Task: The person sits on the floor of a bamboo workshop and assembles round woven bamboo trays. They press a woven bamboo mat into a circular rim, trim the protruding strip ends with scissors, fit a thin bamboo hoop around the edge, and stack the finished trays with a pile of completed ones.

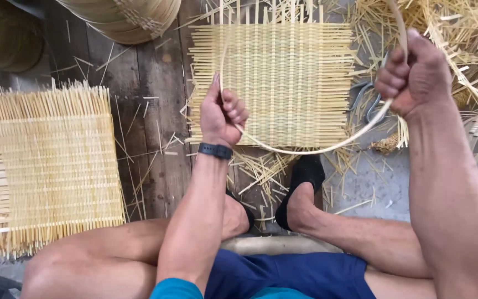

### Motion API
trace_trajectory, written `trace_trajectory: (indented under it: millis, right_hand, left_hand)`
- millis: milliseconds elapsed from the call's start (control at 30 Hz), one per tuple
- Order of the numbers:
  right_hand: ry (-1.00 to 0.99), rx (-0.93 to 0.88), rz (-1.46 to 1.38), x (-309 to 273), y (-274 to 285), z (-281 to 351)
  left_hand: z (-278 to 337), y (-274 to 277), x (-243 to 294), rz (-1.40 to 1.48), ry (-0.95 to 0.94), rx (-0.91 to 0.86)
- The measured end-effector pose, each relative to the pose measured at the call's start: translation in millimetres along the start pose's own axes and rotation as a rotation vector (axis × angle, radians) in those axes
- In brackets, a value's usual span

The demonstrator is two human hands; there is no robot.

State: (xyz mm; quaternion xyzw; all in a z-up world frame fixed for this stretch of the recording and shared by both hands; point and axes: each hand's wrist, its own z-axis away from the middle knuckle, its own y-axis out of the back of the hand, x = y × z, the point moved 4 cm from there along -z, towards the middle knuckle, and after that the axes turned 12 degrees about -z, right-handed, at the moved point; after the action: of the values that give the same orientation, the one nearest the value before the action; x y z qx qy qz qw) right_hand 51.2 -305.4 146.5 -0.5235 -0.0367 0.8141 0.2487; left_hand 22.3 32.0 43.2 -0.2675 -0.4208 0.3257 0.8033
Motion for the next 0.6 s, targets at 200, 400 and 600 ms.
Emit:
trace_trajectory:
  millis: [200,400,600]
  right_hand:
    - [-0.019,0.089,-0.03,25.4,41.2,-6.0]
    - [-0.011,-0.039,-0.11,34.5,9.8,15.5]
    - [-0.071,-0.076,-0.176,50.2,28.5,4.4]
  left_hand:
    - [5.7,12.4,0.7,-0.015,-0.067,0.152]
    - [21.2,-16.2,5.5,0.155,-0.066,0.01]
    - [2.6,14.4,20.9,-0.207,-0.001,0.074]
